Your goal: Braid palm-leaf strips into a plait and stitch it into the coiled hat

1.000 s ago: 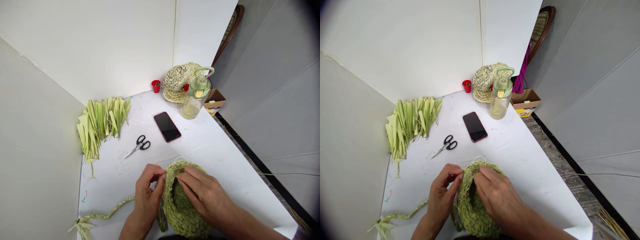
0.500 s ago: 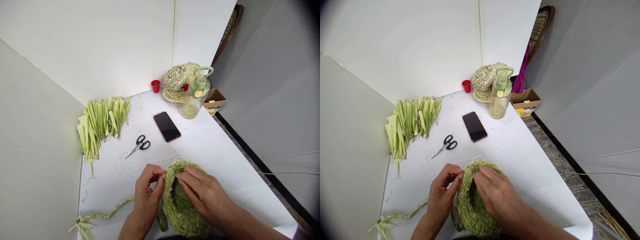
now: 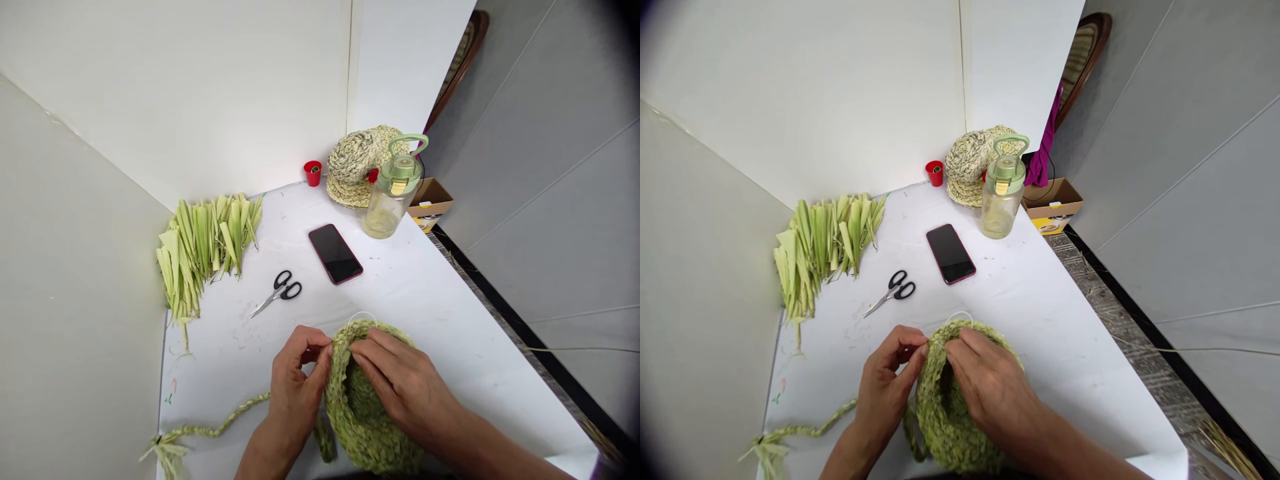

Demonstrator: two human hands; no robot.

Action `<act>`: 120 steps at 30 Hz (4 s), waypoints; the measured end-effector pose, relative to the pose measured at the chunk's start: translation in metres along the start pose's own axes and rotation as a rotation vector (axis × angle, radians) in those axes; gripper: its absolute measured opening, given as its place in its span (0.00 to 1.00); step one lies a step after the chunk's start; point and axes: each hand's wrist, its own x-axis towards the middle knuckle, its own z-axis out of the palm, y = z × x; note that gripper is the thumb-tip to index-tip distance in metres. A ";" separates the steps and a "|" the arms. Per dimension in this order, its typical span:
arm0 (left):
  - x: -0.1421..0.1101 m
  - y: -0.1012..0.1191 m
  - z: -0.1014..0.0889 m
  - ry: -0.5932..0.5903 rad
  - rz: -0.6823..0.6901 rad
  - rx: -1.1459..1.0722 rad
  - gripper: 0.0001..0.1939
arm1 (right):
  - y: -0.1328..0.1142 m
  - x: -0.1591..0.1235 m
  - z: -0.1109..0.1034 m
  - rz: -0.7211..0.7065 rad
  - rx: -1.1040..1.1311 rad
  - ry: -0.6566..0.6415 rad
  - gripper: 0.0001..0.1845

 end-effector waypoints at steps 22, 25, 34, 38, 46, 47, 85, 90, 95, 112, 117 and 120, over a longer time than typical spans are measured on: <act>-0.001 -0.001 0.000 -0.004 -0.137 -0.010 0.04 | -0.003 -0.005 -0.003 0.001 0.035 0.005 0.12; 0.000 0.001 0.000 -0.005 -0.138 -0.004 0.05 | -0.004 -0.005 -0.002 -0.007 0.026 0.016 0.11; -0.003 0.002 0.000 0.013 -0.198 -0.059 0.07 | -0.007 -0.007 -0.007 0.001 0.049 -0.002 0.11; -0.004 0.001 0.000 0.004 -0.236 -0.100 0.08 | -0.007 -0.009 -0.007 0.019 0.063 -0.019 0.12; -0.004 0.000 0.001 -0.016 -0.280 -0.125 0.08 | -0.006 -0.010 -0.004 0.012 0.053 0.018 0.11; -0.004 0.000 0.001 -0.017 -0.281 -0.126 0.08 | -0.006 -0.011 -0.004 0.015 0.050 0.021 0.11; -0.006 -0.001 0.006 -0.006 0.195 0.130 0.06 | 0.027 0.085 -0.046 0.237 0.653 -0.662 0.11; -0.005 -0.001 0.008 0.014 0.150 0.109 0.05 | 0.028 0.095 -0.037 0.285 0.805 -0.653 0.08; -0.002 -0.002 0.010 0.002 0.178 0.080 0.06 | 0.012 0.105 -0.044 0.312 0.935 -0.341 0.09; 0.001 -0.006 0.010 0.015 0.104 0.132 0.06 | 0.011 0.104 -0.078 0.412 1.279 0.101 0.05; -0.006 -0.007 0.010 0.105 -0.059 0.146 0.11 | 0.020 0.077 -0.077 0.382 1.062 0.091 0.07; -0.009 -0.004 0.010 0.097 -0.067 0.111 0.04 | 0.019 0.056 -0.072 0.320 0.802 0.096 0.06</act>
